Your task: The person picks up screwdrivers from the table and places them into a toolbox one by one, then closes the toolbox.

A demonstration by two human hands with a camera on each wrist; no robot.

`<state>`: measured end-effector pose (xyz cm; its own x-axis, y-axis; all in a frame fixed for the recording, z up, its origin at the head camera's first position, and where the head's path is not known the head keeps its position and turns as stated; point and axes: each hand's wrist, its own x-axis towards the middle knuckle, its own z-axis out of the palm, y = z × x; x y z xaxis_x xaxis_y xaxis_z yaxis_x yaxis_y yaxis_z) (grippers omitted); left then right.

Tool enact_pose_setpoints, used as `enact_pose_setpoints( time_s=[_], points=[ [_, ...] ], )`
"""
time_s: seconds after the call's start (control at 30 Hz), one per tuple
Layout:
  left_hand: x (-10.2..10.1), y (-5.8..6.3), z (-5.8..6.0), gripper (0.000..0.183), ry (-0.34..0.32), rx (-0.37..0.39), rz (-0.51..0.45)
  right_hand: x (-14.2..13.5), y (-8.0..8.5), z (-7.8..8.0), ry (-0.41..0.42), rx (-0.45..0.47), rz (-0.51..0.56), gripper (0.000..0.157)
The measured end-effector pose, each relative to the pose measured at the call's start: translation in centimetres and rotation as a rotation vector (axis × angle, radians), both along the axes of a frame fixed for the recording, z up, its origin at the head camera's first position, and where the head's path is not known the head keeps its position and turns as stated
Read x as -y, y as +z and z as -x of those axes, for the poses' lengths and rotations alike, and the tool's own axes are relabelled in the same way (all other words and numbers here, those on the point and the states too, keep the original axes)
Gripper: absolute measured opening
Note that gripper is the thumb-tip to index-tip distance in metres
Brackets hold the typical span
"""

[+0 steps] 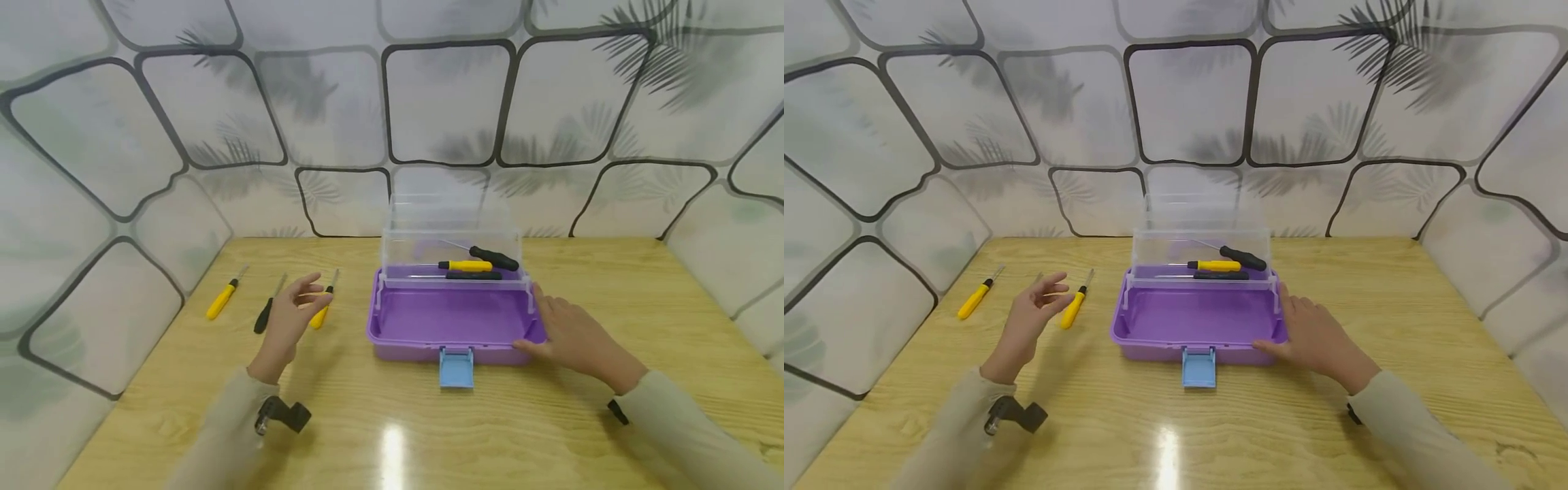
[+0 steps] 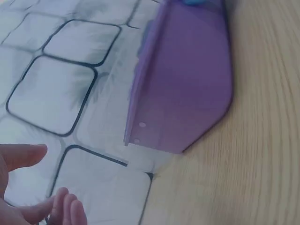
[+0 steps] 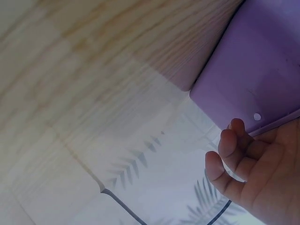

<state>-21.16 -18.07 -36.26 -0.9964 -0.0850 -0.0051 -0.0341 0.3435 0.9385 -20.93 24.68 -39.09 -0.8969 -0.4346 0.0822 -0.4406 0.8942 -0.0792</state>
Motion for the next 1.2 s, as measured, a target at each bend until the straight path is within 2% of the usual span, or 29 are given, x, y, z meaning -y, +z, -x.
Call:
enact_pose_setpoints(
  time_s=[0.13,0.3,0.47,0.67,0.83,1.2],
  points=[
    [0.7,0.0,0.4,0.052,0.02,0.131,-0.122,-0.1,0.1,0.0,0.003,-0.012,-0.009,0.11],
    [1.5,-0.7,1.0,0.054,0.047,0.227,-0.21,-0.2,0.0,0.1,-0.001,-0.018,-0.011,0.11],
    [2.1,-1.6,1.8,0.057,0.079,0.298,-0.202,-0.1,0.0,0.1,-0.014,-0.009,-0.01,0.11],
    [2.6,-2.9,2.5,0.056,0.087,0.292,-0.064,-0.2,0.0,0.1,-0.014,-0.014,-0.013,0.11],
    [2.8,-3.8,2.9,0.057,0.077,0.275,0.106,-0.2,-0.1,0.2,-0.008,-0.021,-0.016,0.111],
    [2.8,-4.3,3.2,0.058,-0.002,0.171,0.446,-0.1,-0.1,0.2,-0.017,-0.006,-0.015,0.11]
  ],
)
